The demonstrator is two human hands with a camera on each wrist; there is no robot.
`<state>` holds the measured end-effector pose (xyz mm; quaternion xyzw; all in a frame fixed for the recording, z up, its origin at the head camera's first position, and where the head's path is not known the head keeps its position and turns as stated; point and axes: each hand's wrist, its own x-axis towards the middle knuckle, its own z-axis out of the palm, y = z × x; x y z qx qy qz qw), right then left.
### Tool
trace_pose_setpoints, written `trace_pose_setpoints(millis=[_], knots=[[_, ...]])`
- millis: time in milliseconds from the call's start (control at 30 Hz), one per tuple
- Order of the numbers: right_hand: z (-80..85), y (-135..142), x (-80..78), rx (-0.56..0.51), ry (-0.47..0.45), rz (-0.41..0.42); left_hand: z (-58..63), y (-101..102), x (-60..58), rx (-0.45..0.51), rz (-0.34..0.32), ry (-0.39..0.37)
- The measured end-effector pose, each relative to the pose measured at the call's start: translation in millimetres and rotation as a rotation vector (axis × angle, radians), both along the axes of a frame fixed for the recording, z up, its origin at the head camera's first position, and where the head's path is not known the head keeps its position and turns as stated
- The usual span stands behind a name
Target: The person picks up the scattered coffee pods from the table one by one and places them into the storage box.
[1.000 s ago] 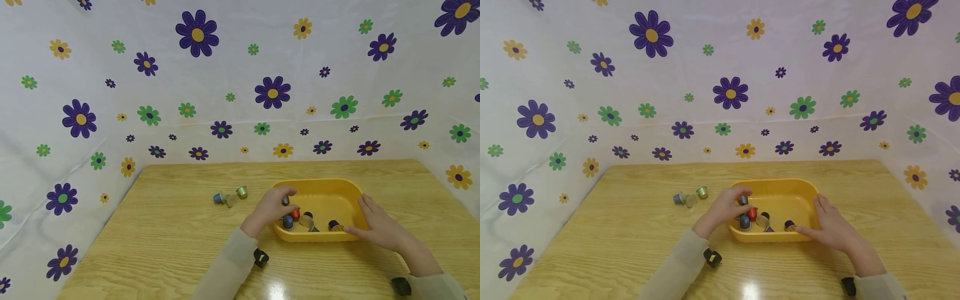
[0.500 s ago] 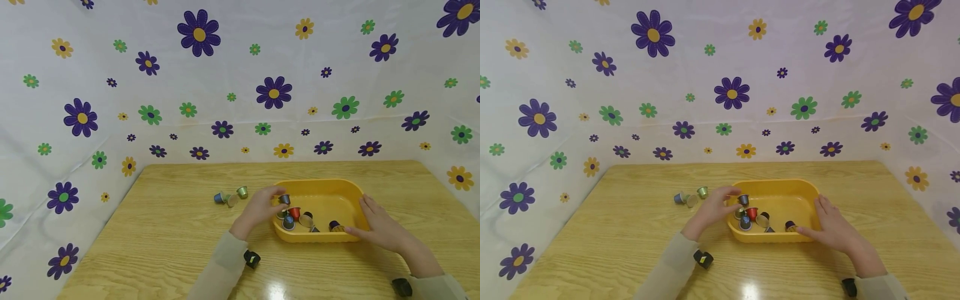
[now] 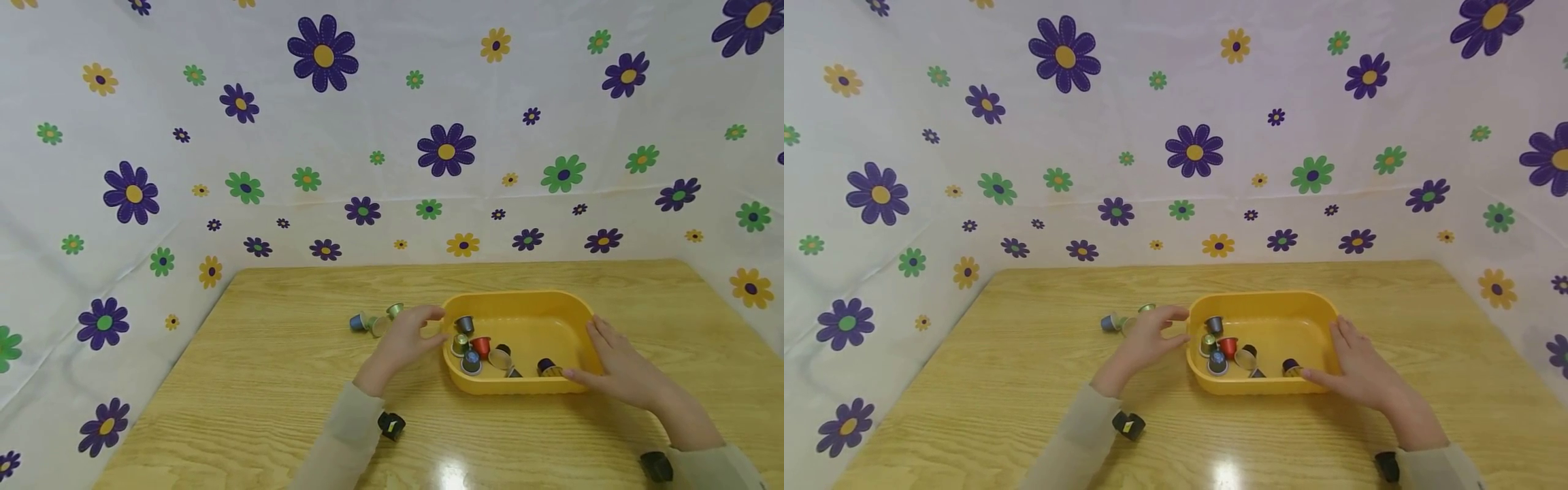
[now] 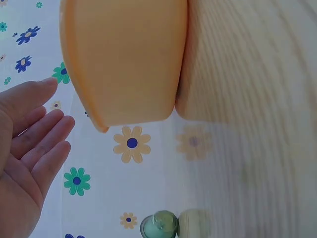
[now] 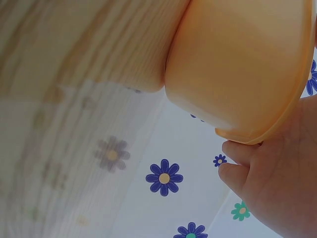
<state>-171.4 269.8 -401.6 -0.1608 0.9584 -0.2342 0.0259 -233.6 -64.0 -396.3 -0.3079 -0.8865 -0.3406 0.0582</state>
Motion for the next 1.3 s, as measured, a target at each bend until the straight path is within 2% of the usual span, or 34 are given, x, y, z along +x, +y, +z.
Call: trace_pose_setpoints(millis=[333,567,1000,1300], knots=[[1.0,-0.6,-1.2,0.006,-0.003,-0.008,0.2,-17.3,3.0,-0.039,0.059,0.031],[2.2,-0.7,-1.4,0.006,-0.014,-0.009,-3.8,-29.2,3.4,-0.004,0.056,0.017],[3.5,-1.7,-0.1,0.023,-0.017,-0.017,-4.2,-43.7,6.8,-0.028,0.090,-0.010],[4.1,-1.8,1.0,0.014,-0.022,-0.015,-4.1,-49.1,4.3,-0.048,0.107,0.024]])
